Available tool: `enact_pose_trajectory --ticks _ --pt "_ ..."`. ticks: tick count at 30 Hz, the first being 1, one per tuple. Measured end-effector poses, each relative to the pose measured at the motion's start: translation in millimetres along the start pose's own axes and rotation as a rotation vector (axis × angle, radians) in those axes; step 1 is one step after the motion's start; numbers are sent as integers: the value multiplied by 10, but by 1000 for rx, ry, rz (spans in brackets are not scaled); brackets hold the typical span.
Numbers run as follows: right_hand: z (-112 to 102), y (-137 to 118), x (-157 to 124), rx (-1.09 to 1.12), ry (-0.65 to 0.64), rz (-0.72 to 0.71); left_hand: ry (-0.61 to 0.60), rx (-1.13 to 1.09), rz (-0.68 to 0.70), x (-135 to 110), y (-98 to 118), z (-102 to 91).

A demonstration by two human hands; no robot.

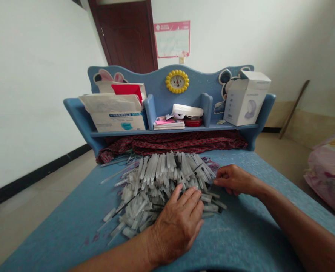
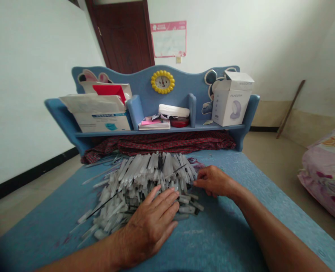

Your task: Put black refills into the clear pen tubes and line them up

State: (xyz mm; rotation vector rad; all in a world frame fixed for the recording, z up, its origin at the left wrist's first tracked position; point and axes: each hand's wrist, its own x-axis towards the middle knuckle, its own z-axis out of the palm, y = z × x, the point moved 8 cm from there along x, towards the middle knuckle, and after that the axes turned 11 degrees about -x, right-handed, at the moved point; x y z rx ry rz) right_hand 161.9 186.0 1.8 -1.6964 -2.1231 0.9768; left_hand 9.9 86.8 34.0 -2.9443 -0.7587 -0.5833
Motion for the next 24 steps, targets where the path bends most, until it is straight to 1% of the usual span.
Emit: enact_pose_trajectory --ticks 2,5,8,10,12,14,17,19,24 --pt "-21 1 24 -14 60 -8 7 5 -1 7 7 -17" --pt "-124 -48 23 -82 237 -46 9 15 14 9 21 -33" --pt "-245 -121 -18 -256 432 -85 22 20 49 -1 35 -46" --pt "-286 -153 -40 -375 513 -76 46 16 84 -10 59 -62" --pt "-282 -200 -45 -448 545 -72 76 9 106 -18 86 -88" --pt "-239 -301 -35 -523 555 -108 107 -3 114 -22 113 -122" --pt "-139 -497 9 -741 559 -170 136 -23 124 -28 154 -161" --pt "-81 -585 58 -860 556 -185 138 -27 125 -33 166 -170" --pt "-23 -617 160 -942 546 -179 141 -26 124 -42 164 -172"
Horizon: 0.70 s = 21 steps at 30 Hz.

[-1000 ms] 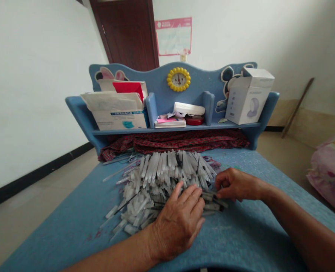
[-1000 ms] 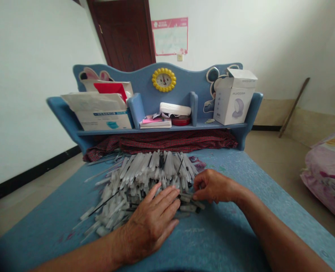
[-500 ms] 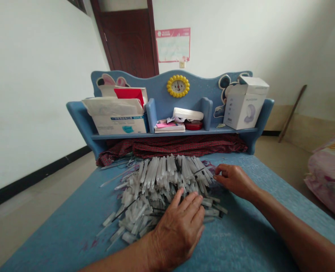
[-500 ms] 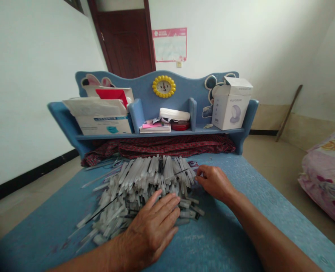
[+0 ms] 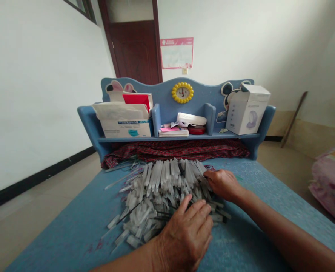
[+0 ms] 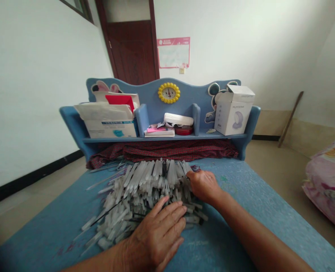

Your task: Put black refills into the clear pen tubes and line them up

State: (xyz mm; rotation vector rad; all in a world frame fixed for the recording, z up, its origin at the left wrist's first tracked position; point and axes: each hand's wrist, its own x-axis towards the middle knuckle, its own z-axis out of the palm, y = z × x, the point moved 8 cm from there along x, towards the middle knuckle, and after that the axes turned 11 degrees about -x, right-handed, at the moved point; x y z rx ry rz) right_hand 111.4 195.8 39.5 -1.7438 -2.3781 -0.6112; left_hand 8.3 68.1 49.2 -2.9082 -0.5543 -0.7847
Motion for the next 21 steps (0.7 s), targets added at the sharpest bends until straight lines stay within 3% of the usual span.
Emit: enact_pose_trajectory --ticks 5,10,15,21 --pt "-107 164 -14 -21 43 74 -15 -3 -1 10 -12 3" --pt "-275 612 -100 -102 97 339 -11 -4 13 7 0 6" --pt "53 714 -146 20 -91 345 -14 4 4 11 1 11" --pt "328 770 -115 132 -164 387 -30 1 53 -8 -19 67"
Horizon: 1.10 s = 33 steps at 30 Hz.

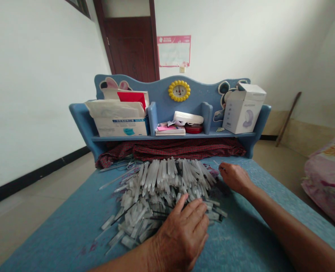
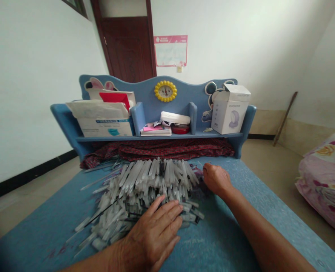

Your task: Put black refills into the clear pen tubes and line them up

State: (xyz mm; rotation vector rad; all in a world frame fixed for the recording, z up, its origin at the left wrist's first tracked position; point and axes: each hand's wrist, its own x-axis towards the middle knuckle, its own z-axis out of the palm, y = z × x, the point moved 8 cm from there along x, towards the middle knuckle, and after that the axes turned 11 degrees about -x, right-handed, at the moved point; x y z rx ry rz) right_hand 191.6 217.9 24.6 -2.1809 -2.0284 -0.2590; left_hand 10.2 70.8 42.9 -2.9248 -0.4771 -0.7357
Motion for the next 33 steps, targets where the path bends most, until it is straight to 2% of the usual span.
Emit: enact_pose_trajectory --ticks 8,17,26,33 --pt "203 196 94 192 -152 40 -4 2 -33 -1 11 -21" --pt "172 -104 10 363 -204 -74 14 1 -30 4 11 -41" --pt "293 50 102 402 -214 20 -12 -11 -47 14 24 -53" --pt "390 155 245 339 -240 110 -20 -14 -8 -32 -27 58"
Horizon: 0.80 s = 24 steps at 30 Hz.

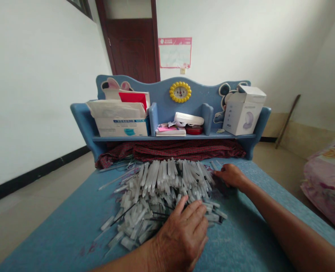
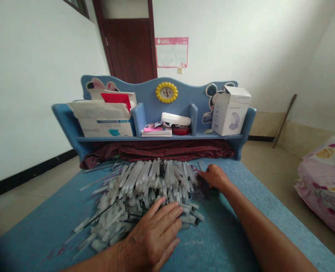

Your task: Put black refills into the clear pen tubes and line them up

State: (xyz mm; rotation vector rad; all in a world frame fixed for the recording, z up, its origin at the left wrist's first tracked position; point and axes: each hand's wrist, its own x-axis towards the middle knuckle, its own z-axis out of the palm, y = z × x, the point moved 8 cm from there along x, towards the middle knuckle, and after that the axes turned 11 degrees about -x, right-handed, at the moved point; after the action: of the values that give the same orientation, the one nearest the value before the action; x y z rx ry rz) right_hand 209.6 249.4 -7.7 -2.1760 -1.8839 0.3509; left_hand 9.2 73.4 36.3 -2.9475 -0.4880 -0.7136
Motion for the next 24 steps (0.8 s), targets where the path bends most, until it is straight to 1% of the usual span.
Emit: enact_pose_trajectory --ticks 4,7,16,21,24 --pt "22 17 44 -6 -27 19 35 -4 -2 -18 -23 33" --pt "28 29 32 32 -45 29 56 -9 -2 -19 -25 27" --pt "-38 48 -154 299 -121 47 46 -20 -1 -3 -14 -31" --pt "-70 118 -153 444 -134 50 49 -87 -64 0 -60 -68" --pt "-109 170 -146 526 -127 50 74 -111 -78 28 -53 -145"
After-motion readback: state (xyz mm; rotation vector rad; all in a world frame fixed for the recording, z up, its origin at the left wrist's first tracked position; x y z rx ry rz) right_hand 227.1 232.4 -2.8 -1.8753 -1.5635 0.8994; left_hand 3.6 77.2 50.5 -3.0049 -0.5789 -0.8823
